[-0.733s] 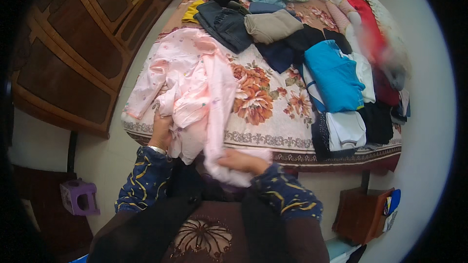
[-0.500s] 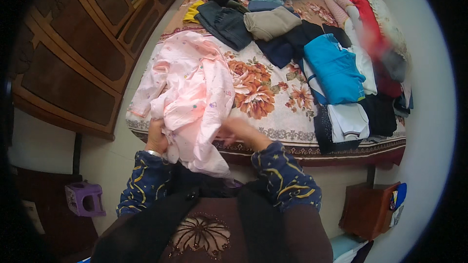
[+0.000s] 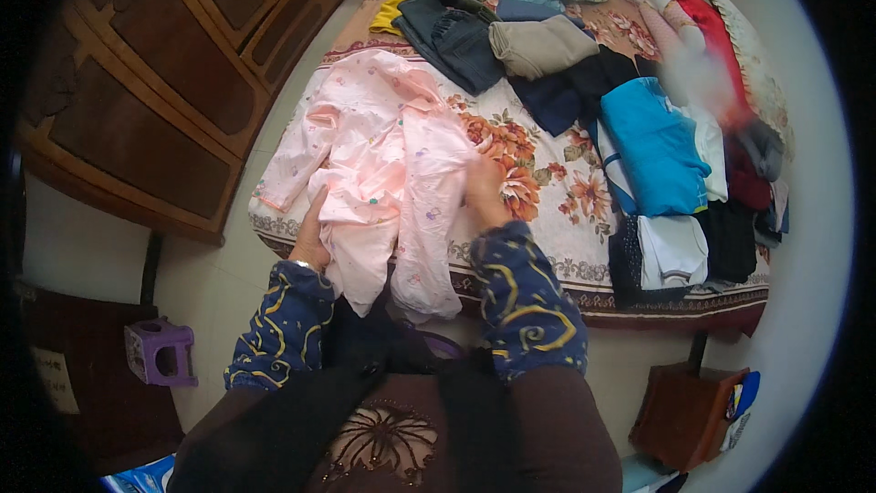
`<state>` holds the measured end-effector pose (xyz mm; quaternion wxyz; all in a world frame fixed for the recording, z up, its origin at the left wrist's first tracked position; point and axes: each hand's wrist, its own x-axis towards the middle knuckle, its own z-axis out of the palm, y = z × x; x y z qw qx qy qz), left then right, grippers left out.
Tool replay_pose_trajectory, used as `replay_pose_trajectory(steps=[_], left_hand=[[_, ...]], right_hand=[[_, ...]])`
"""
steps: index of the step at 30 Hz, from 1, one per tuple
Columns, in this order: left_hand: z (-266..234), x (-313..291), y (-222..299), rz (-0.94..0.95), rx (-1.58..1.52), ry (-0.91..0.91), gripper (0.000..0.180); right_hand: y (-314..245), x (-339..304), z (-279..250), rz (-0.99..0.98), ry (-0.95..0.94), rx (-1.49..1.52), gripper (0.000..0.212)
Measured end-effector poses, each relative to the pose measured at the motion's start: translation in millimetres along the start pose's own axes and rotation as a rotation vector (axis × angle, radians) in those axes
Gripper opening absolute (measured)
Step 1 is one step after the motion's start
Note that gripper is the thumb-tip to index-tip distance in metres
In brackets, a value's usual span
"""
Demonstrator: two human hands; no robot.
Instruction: The person folds a light pink floral shirt on a bed, smoothing and aligning the fabric before folding it into a compact rectangle. They then pick up a pair of dark blue shorts and begin folding them similarly.
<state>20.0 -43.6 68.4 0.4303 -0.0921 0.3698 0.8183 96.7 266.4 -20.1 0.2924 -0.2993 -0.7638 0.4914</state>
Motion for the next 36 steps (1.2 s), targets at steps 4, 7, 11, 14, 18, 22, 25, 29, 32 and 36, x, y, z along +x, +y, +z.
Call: replay_pose_trajectory(steps=[4, 7, 11, 14, 18, 22, 25, 29, 32, 36], left_hand=[[8, 5, 3, 0.010, 0.039, -0.071, 0.055], [4, 8, -14, -0.048, 0.235, -0.101, 0.049], [5, 13, -36, -0.058, 0.280, -0.038, 0.054], [-5, 22, -37, 0.105, 0.406, 0.145, 0.061], [-2, 29, -22, -0.082, 0.493, 0.090, 0.061], [8, 23, -13, -0.207, 0.636, -0.042, 0.050], [22, 34, 2, -0.209, 0.996, -0.083, 0.041], [34, 57, 68, 0.181, 1.495, 0.094, 0.044], [91, 64, 110, 0.281, 0.984, 0.202, 0.036], [45, 132, 145, 0.776, 1.486, 0.510, 0.034]], right_hand=[[-14, -35, -134, 0.123, 0.350, 0.376, 0.019], [14, -86, -234, 0.288, 0.589, 0.264, 0.023], [34, -123, -269, 0.261, 0.674, -0.575, 0.032], [6, -93, -227, -0.091, 0.476, -0.819, 0.047], [-37, -34, -136, -0.336, 0.210, -0.533, 0.065], [-51, 11, -92, -0.032, -0.129, -0.661, 0.058], [0, 51, -99, 0.225, -0.413, -0.696, 0.040], [-27, 101, -125, -0.276, 0.204, -0.720, 0.019], [-71, 147, -169, -0.369, 0.429, -0.599, 0.018], [-69, 178, -191, -0.490, 0.447, -0.753, 0.040]])
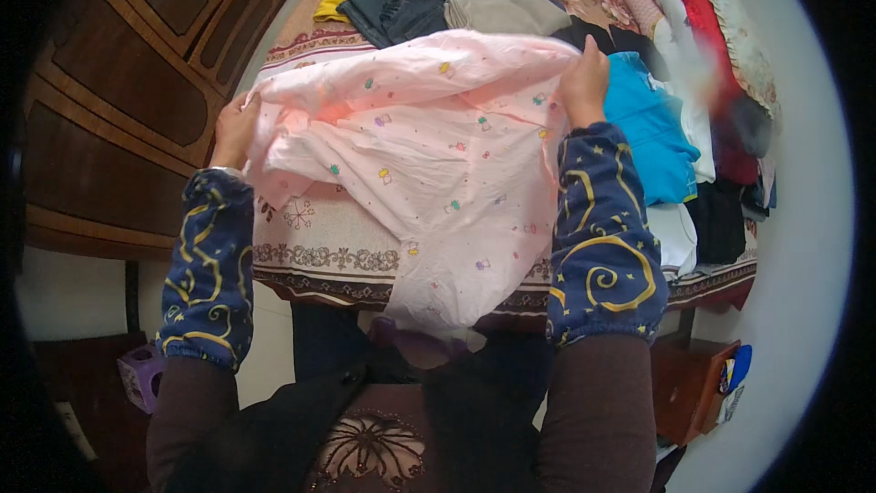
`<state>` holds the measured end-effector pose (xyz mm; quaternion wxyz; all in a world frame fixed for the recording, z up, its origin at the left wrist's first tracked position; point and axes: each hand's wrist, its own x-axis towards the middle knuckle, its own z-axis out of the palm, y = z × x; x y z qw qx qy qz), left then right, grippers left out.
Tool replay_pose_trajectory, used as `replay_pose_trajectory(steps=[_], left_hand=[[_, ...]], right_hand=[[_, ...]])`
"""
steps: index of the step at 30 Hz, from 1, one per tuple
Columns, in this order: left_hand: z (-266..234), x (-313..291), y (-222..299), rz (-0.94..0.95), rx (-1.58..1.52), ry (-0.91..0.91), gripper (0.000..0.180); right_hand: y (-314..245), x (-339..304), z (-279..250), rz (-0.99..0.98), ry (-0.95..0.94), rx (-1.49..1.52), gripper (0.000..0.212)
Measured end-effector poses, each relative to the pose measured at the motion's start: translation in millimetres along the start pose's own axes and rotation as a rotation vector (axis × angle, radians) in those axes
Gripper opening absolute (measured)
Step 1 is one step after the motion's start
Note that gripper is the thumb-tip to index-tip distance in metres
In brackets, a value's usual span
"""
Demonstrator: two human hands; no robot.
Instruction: The person folds a light pink floral shirt on a bed, smoothing and aligning the fabric before folding it into a compact rectangle. They then pick up a pair of dark blue shorts and begin folding them similarly.
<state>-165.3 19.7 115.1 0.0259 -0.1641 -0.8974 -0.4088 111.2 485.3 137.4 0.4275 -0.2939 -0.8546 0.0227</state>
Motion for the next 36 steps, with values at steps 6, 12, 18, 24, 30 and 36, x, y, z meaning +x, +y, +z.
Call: replay_pose_trajectory(steps=[6, 12, 18, 24, 30, 36], left_hand=[[40, -50, -46, -0.080, 0.284, 0.250, 0.058], [54, -67, -89, -0.198, -0.065, 0.098, 0.078], [37, -73, -77, -0.218, -0.733, -0.118, 0.035], [-19, -75, -81, -0.375, 0.107, -0.328, 0.033], [-13, -70, -59, -0.003, -0.031, -0.411, 0.023], [-9, -67, -37, 0.406, 0.307, -0.441, 0.015]], right_hand=[[-71, -150, -12, -0.212, -0.269, 0.078, 0.064], [-201, -238, -39, -0.325, -0.554, 0.393, 0.085], [-192, -246, -22, -0.344, -0.935, 0.512, 0.014], [-166, -194, -49, -0.287, -1.917, 0.559, 0.026], [-168, -100, 61, -0.134, -0.493, 0.422, 0.044], [-177, -57, 116, -0.498, -0.742, 0.120, 0.061]])
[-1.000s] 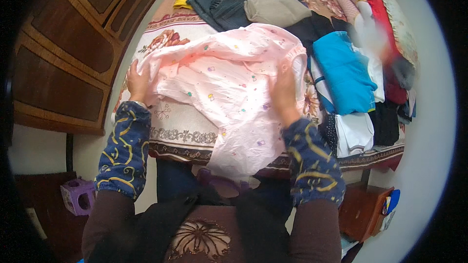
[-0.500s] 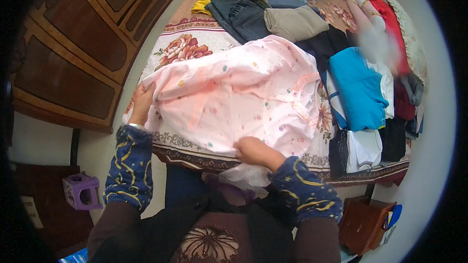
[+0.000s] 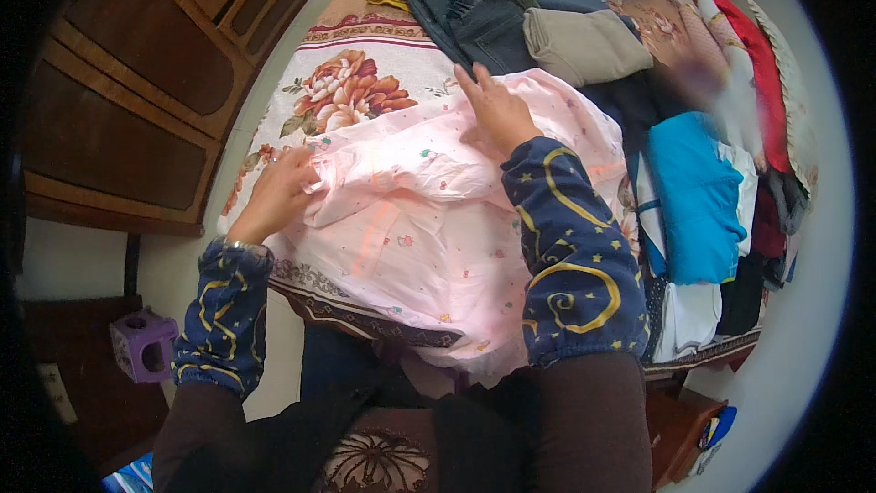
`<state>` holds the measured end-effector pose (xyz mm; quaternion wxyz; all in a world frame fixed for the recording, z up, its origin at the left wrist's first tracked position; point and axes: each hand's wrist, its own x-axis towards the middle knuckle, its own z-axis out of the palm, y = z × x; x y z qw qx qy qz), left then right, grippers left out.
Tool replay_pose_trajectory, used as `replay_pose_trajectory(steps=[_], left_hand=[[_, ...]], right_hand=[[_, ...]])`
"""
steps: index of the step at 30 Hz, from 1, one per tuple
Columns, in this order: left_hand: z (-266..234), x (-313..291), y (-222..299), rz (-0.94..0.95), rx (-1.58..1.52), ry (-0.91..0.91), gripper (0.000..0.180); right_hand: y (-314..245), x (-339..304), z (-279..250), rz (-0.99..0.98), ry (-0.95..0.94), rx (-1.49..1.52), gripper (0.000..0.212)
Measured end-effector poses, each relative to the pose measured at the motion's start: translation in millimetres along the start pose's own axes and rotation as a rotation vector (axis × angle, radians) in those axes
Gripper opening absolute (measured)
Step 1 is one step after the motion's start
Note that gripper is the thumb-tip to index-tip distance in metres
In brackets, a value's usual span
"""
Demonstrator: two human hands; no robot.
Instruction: The person folds a light pink floral shirt on a bed, smoothing and aligning the fabric before folding it into a compact rectangle. They then pick up a pair of dark blue shorts and begin folding them similarly.
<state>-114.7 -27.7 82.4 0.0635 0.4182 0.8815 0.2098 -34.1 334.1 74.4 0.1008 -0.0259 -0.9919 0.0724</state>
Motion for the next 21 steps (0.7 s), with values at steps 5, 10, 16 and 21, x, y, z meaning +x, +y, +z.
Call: replay_pose_trajectory(steps=[5, 10, 16, 21], left_hand=[[29, 37, -47, -0.261, 0.013, 0.076, 0.017], [-8, 74, -34, -0.403, -0.298, -0.018, 0.016], [-78, 159, -36, -0.316, -0.564, 0.680, 0.033], [-25, 161, -35, -0.232, -0.286, 0.776, 0.072]], right_hand=[[-8, -7, 28, 0.103, -0.288, 0.089, 0.033], [24, -4, -21, 0.095, -0.124, 0.293, 0.017], [53, 76, -105, 0.183, 0.428, -0.084, 0.043], [73, 50, -51, 0.098, 0.674, -0.020, 0.073]])
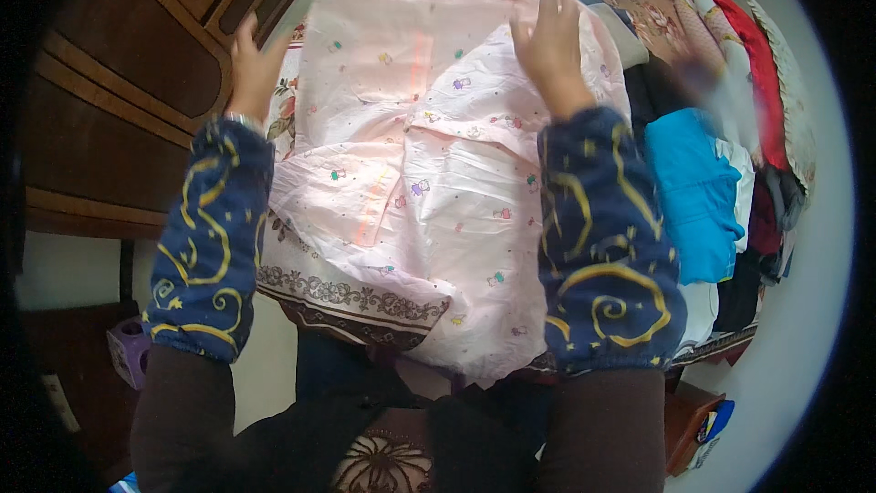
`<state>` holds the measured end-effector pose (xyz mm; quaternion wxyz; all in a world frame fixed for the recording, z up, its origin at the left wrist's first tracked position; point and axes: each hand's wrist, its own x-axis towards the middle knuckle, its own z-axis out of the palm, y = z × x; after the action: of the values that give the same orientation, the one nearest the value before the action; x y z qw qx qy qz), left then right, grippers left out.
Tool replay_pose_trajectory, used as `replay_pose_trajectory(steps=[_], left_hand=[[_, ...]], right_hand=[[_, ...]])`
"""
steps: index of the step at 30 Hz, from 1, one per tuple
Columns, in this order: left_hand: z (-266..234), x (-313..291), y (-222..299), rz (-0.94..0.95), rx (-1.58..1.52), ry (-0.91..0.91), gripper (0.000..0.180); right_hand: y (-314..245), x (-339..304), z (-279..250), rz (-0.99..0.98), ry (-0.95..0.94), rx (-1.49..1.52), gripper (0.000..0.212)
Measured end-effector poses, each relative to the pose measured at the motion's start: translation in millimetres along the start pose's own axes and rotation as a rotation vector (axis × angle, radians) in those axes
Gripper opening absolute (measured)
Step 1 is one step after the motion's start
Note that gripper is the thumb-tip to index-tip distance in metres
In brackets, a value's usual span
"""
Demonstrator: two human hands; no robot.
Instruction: The person folds a light pink floral shirt on a bed, smoothing and aligning the fabric before folding it into a compact rectangle. They then pick up a pair of dark blue shorts and begin folding them similarly.
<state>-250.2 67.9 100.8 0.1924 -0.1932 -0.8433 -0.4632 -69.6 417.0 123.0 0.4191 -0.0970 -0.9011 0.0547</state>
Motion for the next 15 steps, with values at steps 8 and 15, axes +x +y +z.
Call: replay_pose_trajectory(steps=[8, 15], left_hand=[[-62, -192, -67, -0.408, 0.131, -0.254, 0.046], [-76, -221, -58, -0.704, -0.528, 0.014, 0.015]], right_hand=[[-76, -246, -132, 0.279, -0.427, -0.051, 0.054], [-205, -242, -129, -0.038, -0.454, 0.283, 0.060]])
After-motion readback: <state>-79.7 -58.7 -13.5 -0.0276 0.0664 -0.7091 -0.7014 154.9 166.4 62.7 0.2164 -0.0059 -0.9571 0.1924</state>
